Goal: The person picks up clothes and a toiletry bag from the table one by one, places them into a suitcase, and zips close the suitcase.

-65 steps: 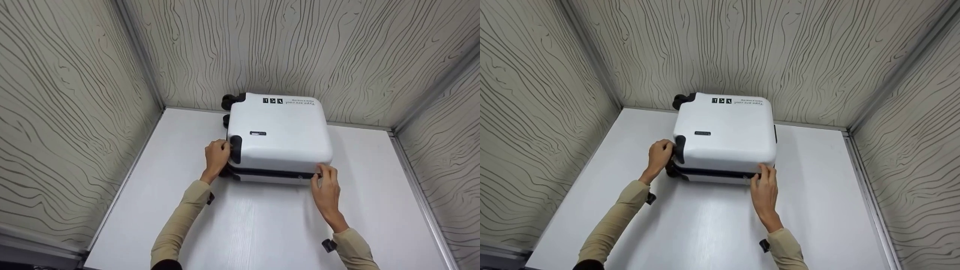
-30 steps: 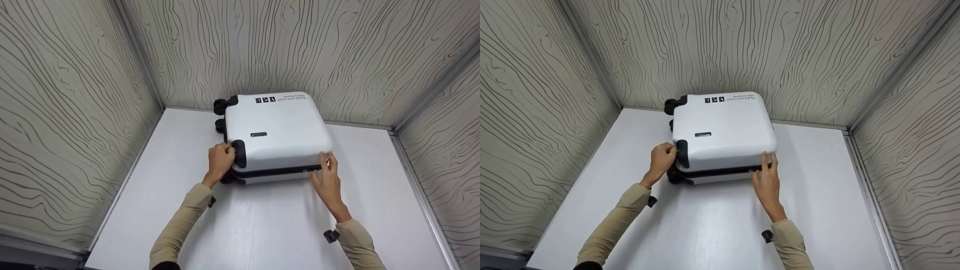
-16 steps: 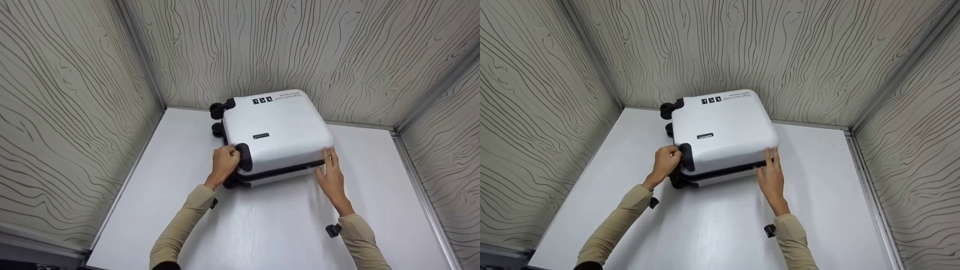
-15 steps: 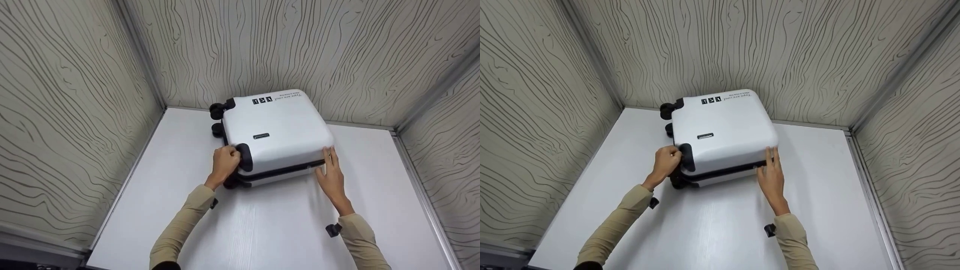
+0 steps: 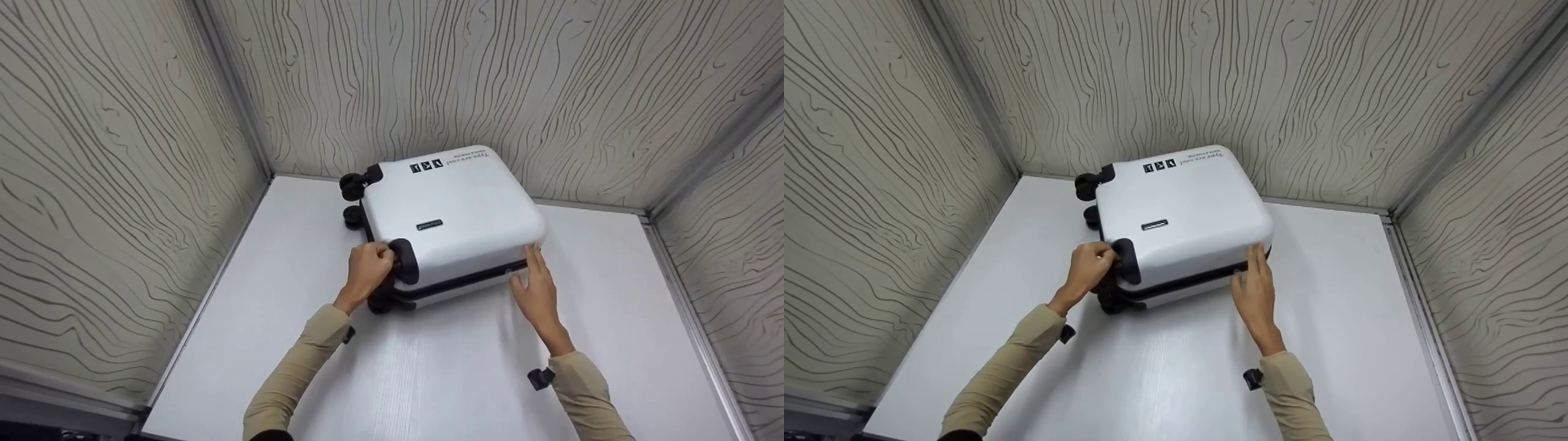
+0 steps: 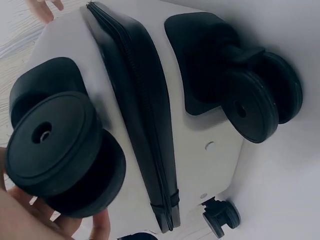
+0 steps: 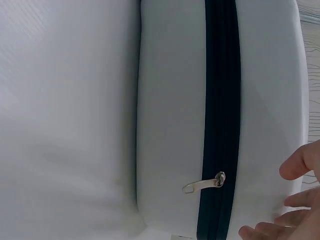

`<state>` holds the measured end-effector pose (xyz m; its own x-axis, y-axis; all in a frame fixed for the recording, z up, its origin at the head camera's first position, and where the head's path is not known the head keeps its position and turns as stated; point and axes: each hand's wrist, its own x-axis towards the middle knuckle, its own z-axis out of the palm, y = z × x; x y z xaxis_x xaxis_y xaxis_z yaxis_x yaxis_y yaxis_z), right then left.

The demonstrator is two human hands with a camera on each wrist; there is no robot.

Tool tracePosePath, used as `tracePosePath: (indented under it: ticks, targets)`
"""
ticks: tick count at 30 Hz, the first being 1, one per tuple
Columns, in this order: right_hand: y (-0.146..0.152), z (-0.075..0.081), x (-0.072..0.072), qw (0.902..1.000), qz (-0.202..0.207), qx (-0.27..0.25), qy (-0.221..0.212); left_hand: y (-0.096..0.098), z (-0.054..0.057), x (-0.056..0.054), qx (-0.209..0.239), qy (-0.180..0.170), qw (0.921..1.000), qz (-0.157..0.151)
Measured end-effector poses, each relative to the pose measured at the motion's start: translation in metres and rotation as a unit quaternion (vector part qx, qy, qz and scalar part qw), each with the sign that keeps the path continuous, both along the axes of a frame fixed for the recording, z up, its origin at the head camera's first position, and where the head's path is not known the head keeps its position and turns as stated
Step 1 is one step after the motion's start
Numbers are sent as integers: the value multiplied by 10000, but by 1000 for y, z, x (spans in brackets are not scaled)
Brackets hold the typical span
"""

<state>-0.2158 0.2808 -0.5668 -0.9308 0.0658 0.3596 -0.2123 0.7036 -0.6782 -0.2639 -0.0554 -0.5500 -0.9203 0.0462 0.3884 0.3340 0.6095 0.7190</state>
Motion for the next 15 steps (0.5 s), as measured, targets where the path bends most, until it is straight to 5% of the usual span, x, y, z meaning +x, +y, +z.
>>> tracePosePath:
  ticks: [5, 15]
  targets:
    - [-13, -1, 8, 9998, 147, -97, -69, -6, -1, 0, -82, 85, 9999, 87]
    - [-17, -7, 8, 9996, 260, -23, -148, -5, -6, 0, 117, -327, 9992, -179]
